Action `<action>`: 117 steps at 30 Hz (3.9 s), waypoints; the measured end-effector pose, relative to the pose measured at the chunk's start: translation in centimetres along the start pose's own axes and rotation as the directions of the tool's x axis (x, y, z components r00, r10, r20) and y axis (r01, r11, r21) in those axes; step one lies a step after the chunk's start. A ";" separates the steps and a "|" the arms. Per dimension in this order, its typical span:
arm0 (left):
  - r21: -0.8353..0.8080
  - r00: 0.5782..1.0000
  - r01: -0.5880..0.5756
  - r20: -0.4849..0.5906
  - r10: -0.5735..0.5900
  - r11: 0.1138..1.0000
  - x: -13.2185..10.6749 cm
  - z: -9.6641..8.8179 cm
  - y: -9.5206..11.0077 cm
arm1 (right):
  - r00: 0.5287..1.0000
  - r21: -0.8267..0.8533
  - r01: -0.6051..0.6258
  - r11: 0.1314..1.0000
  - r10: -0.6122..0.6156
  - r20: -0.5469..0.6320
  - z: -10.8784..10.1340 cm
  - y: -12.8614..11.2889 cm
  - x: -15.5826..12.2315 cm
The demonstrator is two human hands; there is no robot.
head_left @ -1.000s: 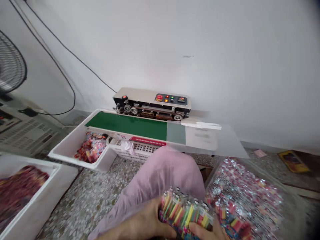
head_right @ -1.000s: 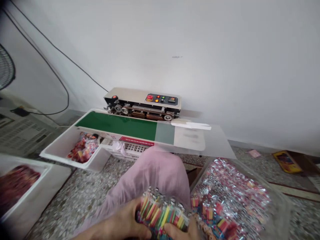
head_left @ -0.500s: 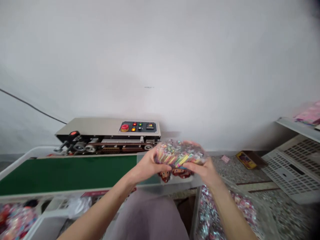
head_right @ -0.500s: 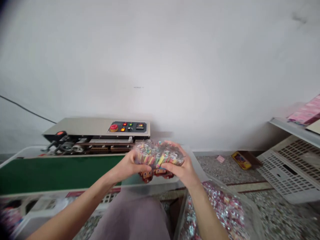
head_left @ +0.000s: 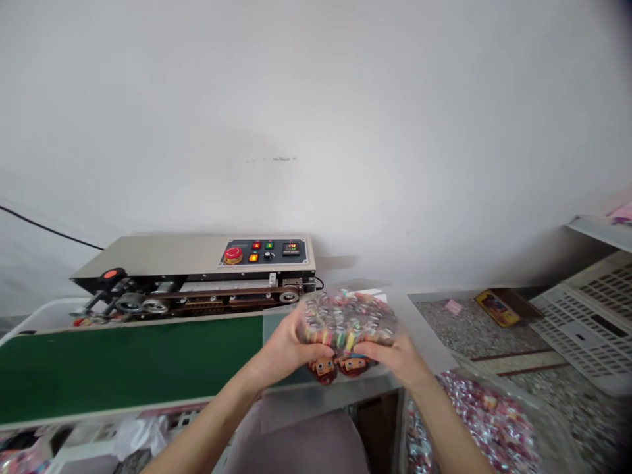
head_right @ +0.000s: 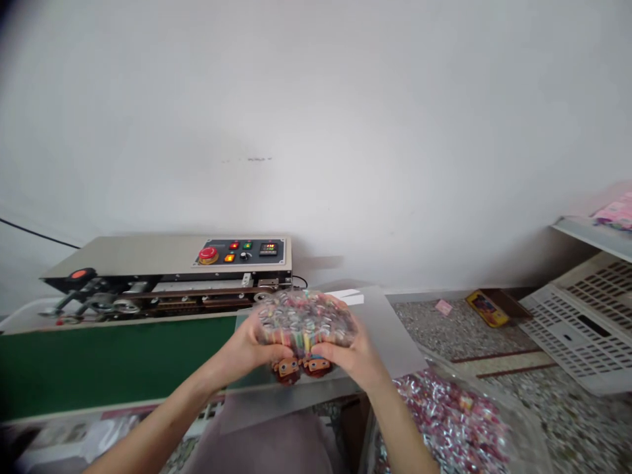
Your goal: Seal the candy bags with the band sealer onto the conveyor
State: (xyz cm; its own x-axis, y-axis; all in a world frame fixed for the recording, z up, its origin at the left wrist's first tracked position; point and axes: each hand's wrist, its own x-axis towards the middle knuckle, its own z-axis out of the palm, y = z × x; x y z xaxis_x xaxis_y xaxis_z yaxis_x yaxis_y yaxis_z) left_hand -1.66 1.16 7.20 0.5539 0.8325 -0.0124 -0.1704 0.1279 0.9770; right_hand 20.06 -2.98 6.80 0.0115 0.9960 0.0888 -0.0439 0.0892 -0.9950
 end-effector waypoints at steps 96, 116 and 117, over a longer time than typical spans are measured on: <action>0.989 0.971 -0.133 0.142 0.190 -0.061 -0.8 -0.9 -7.1 | 0.940 -0.939 0.341 -0.039 0.010 0.341 1.5 1.7 1.8; 0.996 0.979 0.087 -0.086 0.183 -0.002 -3.9 -4.2 -2.4 | 0.930 -0.928 0.367 -0.066 0.000 0.368 3.7 0.4 1.1; 0.995 0.984 0.078 -0.088 0.153 0.069 -3.4 -3.6 -2.0 | 0.928 -0.927 0.372 -0.045 0.018 0.372 3.8 0.4 1.0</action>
State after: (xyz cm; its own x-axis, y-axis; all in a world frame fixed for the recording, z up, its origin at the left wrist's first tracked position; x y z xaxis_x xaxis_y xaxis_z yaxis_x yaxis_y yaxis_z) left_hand -6.10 -0.02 4.52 0.4477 0.8863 0.1183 0.8419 -0.4624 0.2781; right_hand 16.28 -1.93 6.70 -0.3614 0.9289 0.0808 0.9324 0.3596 0.0365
